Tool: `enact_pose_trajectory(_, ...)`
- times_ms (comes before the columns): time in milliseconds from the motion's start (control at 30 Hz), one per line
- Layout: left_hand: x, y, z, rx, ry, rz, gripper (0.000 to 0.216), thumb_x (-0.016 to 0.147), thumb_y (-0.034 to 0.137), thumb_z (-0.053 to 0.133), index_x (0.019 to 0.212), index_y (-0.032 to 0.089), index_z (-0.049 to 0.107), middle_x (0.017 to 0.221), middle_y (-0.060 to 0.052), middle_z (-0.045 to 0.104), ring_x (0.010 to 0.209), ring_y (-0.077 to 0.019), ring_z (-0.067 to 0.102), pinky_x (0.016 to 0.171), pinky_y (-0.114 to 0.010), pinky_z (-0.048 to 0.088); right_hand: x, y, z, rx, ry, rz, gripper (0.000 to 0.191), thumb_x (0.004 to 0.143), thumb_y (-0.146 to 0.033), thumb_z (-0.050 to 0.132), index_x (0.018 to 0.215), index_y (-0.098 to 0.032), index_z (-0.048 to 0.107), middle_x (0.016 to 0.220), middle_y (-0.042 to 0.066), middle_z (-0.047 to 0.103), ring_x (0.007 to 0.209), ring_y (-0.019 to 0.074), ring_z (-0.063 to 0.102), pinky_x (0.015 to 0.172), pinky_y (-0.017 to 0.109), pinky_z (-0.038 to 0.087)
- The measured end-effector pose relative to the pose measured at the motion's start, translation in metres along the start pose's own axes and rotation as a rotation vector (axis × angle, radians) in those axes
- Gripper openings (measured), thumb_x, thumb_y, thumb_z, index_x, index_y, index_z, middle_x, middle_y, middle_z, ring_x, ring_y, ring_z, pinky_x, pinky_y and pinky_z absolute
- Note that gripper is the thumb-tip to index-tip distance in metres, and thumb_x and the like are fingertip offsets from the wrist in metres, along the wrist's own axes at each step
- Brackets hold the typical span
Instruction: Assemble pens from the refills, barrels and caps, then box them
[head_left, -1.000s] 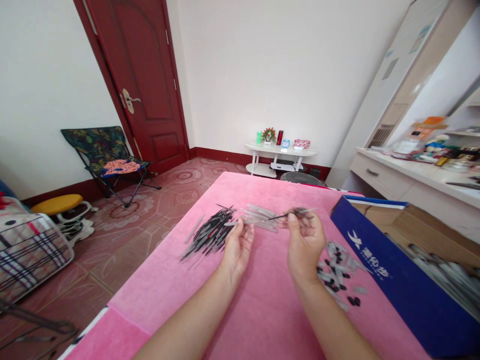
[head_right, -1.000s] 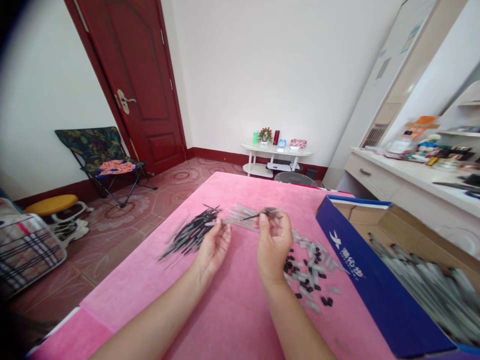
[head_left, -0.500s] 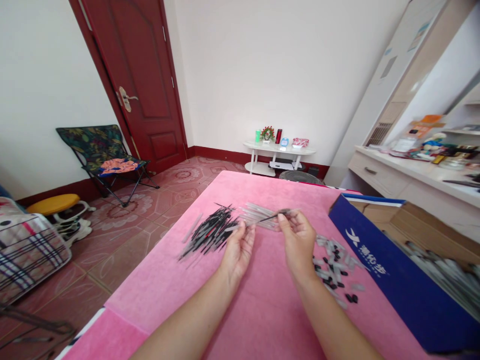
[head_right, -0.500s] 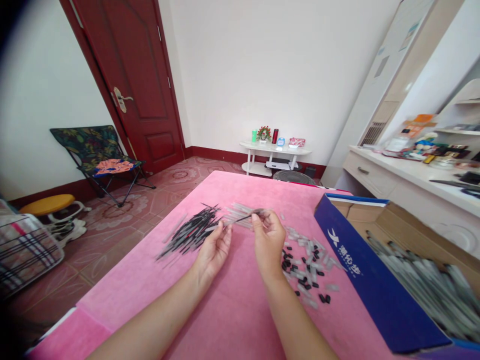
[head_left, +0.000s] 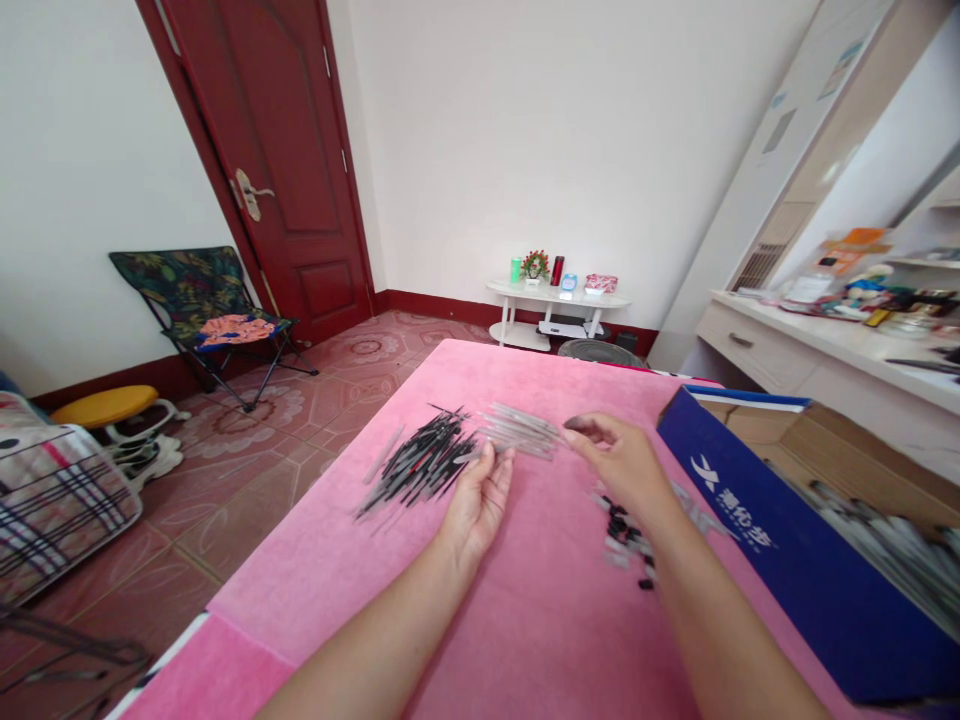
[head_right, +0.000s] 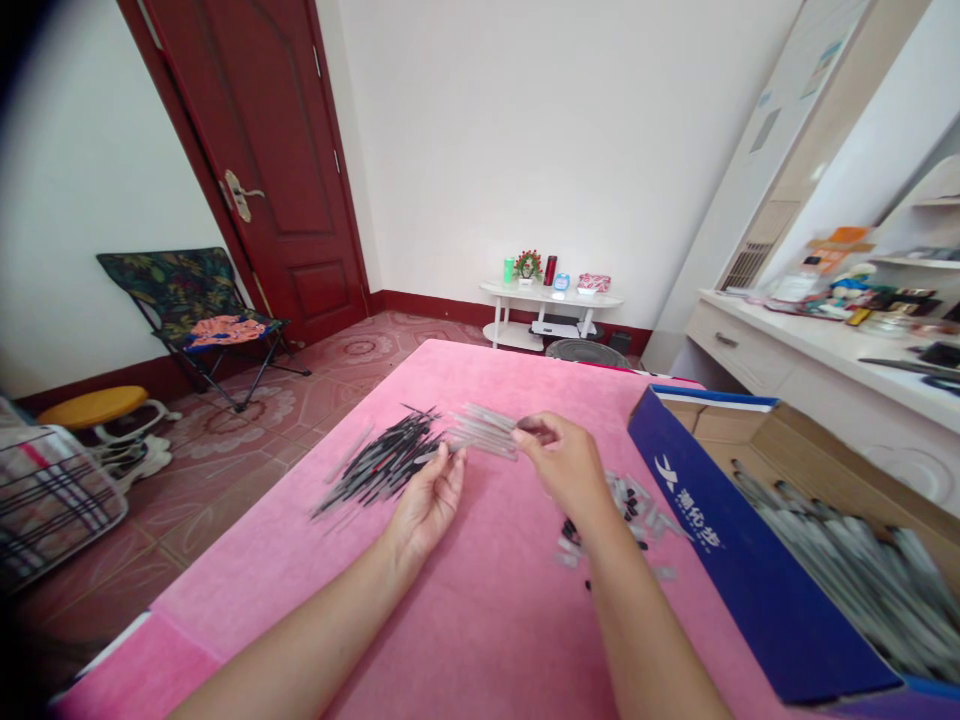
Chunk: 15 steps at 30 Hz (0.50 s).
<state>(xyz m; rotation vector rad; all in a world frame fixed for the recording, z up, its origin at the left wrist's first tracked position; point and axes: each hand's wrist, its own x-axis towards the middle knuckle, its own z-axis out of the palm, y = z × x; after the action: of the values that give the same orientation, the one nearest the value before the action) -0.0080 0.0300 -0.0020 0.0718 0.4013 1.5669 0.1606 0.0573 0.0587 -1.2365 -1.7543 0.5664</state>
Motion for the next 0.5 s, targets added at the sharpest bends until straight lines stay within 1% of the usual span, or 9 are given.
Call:
enact_pose_trajectory(100,0.001,-0.001,-0.001,0.002,-0.007,0.0,0.012,0.075,0.003,0.053,0.069,0.009,0.061,0.07,-0.005,0.066,0.07,-0.0118,0.064,0.068,-0.02,0.054,0.003,0.029,-0.037,-0.363,-0.091,0.121,0.009,0.06,-0.023,0.06,0.067,-0.02,0.065,0.066,0.002,0.065,0.062,0.0154,0.058,0.058,0.025,0.042)
enact_pose_trajectory(133,0.001,-0.001,-0.002,0.005,-0.007,0.002,0.011,0.075,0.003,0.053,0.069,0.008,0.061,0.071,-0.005,0.066,0.07,-0.012,0.064,0.068,-0.02,0.054,0.002,0.04,-0.046,-0.447,-0.131,0.165,0.007,0.057,-0.021,0.062,0.063,-0.021,0.065,0.063,0.002,0.065,0.059,0.0153,0.058,0.055,0.025,0.041)
enact_pose_trajectory(200,0.002,-0.002,-0.002,0.013,-0.001,0.002,0.011,0.075,0.003,0.053,0.07,0.008,0.061,0.07,-0.006,0.066,0.07,-0.0123,0.064,0.068,-0.02,0.054,-0.001,0.058,-0.058,-0.534,-0.208,0.23,0.008,0.053,-0.017,0.063,0.058,-0.022,0.065,0.058,0.001,0.063,0.054,0.0148,0.057,0.051,0.024,0.039)
enact_pose_trajectory(267,0.002,-0.002,-0.003,0.017,0.008,0.002,0.011,0.075,0.003,0.053,0.07,0.008,0.061,0.07,-0.006,0.066,0.07,-0.0123,0.064,0.067,-0.019,0.054,-0.005,0.07,-0.061,-0.558,-0.269,0.269,0.009,0.051,-0.016,0.064,0.056,-0.023,0.065,0.056,0.001,0.063,0.051,0.014,0.055,0.048,0.023,0.037)
enact_pose_trajectory(333,0.003,-0.002,-0.004,0.018,0.013,0.0,0.011,0.076,0.003,0.053,0.07,0.008,0.061,0.069,-0.005,0.066,0.07,-0.0121,0.064,0.068,-0.02,0.054,-0.008,0.075,-0.058,-0.572,-0.312,0.293,0.008,0.051,-0.017,0.064,0.056,-0.023,0.065,0.054,0.0,0.062,0.049,0.0134,0.055,0.047,0.023,0.036)
enact_pose_trajectory(500,0.003,-0.002,-0.006,0.042,-0.003,0.004,0.01,0.075,0.003,0.054,0.071,0.008,0.062,0.07,-0.005,0.066,0.07,-0.0121,0.064,0.068,-0.019,0.054,-0.011,0.071,-0.052,-0.637,-0.364,0.336,0.001,0.053,-0.021,0.063,0.053,-0.021,0.063,0.05,-0.001,0.06,0.049,0.0126,0.054,0.047,0.022,0.034)
